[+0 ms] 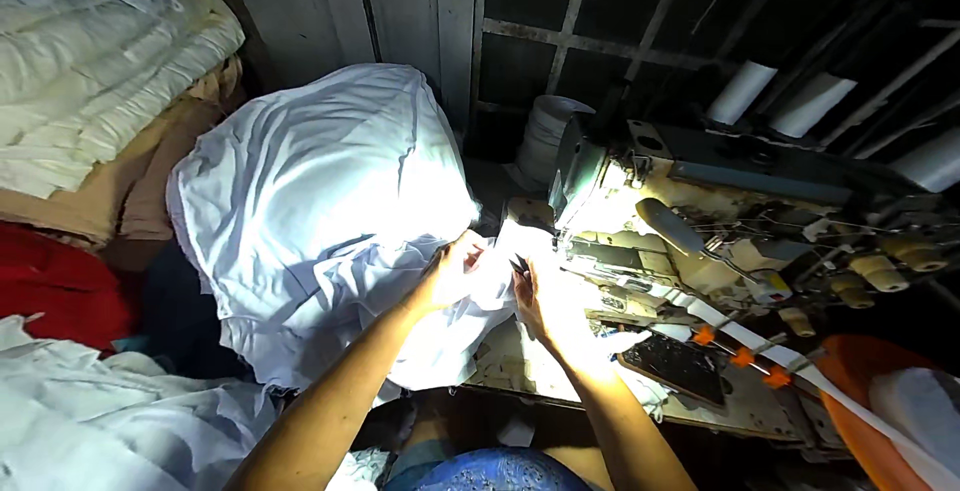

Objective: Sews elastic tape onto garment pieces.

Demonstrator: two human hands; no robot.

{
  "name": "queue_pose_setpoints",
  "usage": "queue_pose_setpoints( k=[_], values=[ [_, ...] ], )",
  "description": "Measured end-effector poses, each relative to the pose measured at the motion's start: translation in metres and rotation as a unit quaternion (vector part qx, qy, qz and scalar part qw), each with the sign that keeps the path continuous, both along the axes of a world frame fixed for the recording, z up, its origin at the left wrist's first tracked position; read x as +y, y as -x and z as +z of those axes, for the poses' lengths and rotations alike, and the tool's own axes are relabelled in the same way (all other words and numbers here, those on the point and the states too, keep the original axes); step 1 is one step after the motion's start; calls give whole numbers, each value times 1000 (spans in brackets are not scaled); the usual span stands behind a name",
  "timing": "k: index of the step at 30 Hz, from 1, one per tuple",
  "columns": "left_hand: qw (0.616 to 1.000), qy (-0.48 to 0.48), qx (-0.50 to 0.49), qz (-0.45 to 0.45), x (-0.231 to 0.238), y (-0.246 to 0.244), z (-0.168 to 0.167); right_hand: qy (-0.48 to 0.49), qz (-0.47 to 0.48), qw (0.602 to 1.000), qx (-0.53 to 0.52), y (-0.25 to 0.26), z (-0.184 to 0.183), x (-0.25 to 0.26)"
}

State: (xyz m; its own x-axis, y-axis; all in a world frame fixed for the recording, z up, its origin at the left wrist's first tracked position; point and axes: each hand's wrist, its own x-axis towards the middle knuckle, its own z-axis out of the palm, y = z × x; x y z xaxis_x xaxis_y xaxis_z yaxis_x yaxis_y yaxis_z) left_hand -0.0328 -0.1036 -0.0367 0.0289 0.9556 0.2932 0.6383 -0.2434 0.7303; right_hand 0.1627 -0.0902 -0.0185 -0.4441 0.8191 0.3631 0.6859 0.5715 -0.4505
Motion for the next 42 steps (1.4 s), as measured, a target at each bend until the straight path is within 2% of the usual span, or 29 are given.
queue_pose_setpoints(
  k=[2,4,6,8,11,14,15,17,19,21,23,26,28,30,32,33,34,36,39,42],
  values=[
    [992,40,-110,-45,5,6,-4,42,-14,998,-49,5,10,1],
    [981,50,-173,-71,11,12,-6,36,-20,997,-60,11,14,4],
    [983,37,-144,-111,19,19,-10,12,-22,999,-41,15,12,9],
    [988,-18,-85,-132,26,22,-14,-8,-16,1000,-12,19,8,15],
    [979,-115,-114,-122,38,21,-13,-49,-11,998,33,23,-3,22],
    [967,-84,-231,-61,45,17,4,-60,-9,997,55,22,-6,21],
    [968,-88,-232,-37,49,17,7,-67,-5,996,64,22,-8,21],
    [979,-139,-151,0,50,18,11,-88,-2,992,85,21,-14,20],
    [979,-202,-1,15,32,12,27,-106,-7,990,96,18,-18,18],
    [965,-214,148,21,2,2,46,-116,-15,989,95,14,-21,15],
    [936,-265,229,29,-10,-5,35,-119,-14,989,91,10,-24,10],
    [932,-303,189,65,-19,-14,11,-113,-2,990,81,2,-28,-1],
    [959,-244,112,87,-27,-21,5,-123,-8,989,76,1,-29,-6],
    [986,-153,4,72,-24,-21,-1,-131,-15,988,79,2,-29,-7],
    [986,-110,-125,28,-18,-20,-5,-137,-17,986,90,5,-29,-4],
    [983,-112,-145,22,-18,-21,-6,-141,-18,985,95,7,-29,-2],
    [983,-130,-125,29,-19,-23,-7,-146,-21,984,98,8,-29,-1],
    [981,-176,-17,79,-29,-29,-6,-150,-19,983,101,9,-29,1],
    [938,-280,142,149,-38,-38,-7,-156,-10,985,75,4,-29,-2],
    [914,-313,191,174,-41,-40,-9,-152,-11,987,51,0,-31,-7]
  ],
)
